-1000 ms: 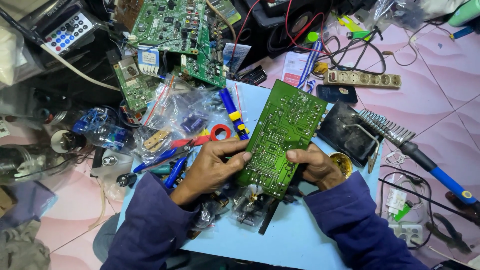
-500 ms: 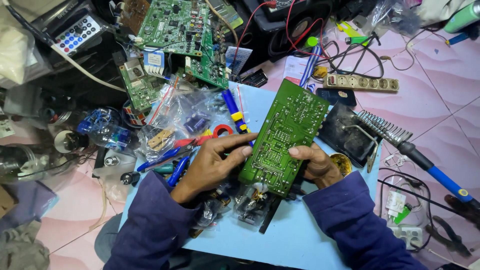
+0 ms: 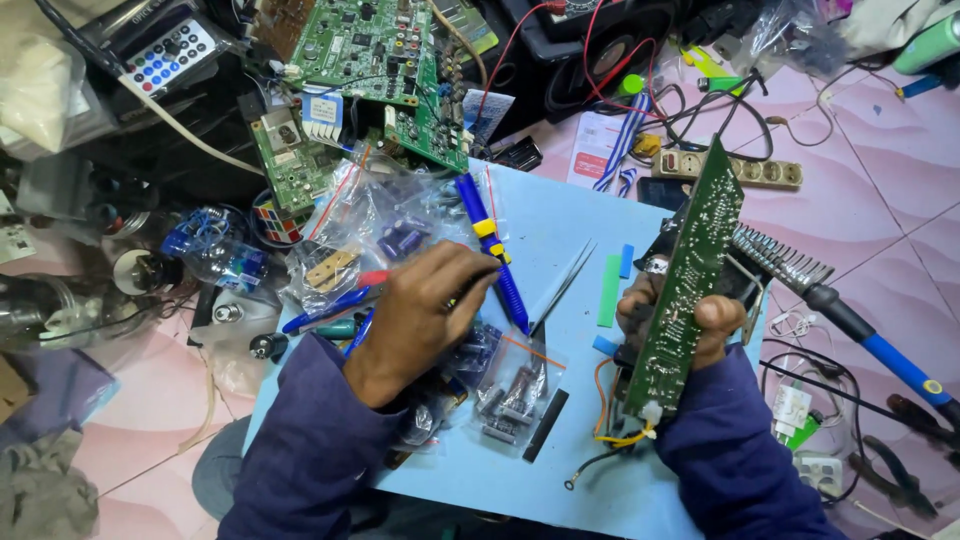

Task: A person is inspecting and repairing a circuit board using a probe and pliers at a dedicated workspace.

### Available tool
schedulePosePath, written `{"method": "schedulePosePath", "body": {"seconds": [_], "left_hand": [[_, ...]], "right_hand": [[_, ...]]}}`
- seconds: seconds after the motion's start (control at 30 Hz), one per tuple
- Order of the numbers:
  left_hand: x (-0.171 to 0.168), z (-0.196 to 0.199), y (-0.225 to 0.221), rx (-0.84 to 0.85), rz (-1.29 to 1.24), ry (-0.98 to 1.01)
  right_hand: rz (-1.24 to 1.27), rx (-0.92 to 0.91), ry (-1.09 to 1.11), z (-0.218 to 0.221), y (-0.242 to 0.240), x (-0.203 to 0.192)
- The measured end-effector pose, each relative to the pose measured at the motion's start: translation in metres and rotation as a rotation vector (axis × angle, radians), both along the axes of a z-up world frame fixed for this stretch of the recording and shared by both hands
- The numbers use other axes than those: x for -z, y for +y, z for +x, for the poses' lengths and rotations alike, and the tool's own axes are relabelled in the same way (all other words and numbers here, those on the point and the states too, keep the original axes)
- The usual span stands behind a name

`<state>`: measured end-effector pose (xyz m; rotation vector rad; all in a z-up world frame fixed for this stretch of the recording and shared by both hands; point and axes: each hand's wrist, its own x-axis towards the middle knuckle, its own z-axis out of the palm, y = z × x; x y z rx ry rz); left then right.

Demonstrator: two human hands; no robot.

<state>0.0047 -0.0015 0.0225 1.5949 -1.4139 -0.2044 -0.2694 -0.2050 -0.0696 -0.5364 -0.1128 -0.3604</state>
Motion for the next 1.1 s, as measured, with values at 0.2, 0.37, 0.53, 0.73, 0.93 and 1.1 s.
{"method": "schedulePosePath", "body": {"seconds": [0.2,0.37,0.53,0.73,0.93,1.1], "left_hand": [[0.023,-0.036,-0.004,0.258,0.079,-0.221],[0.038,-0.057,-0.013,0.285,0.177,-0.533],[0.072,-0.062,-0.023,0.223,0.074,-0.522],[0.065,-0.055,-0.019,0.179,0.137,-0.233],[0.014,-0.030,-0.020,0.061,0.265,0.181],[0.016,-0.011,-0.011,0.154,0.242,0.930]], "right_hand": [[0.003,0.104,0.190,0.025,0.017,-0.022],[-0.112,0.208,0.283,0.045,0.044,-0.069],[-0.111,0.288,0.315,0.026,0.026,-0.012],[-0.055,0.253,0.291,0.035,0.038,-0.025],[-0.057,0.266,0.372,0.035,0.045,-0.035],[-0.024,0.236,0.373,0.039,0.050,-0.022]]}}
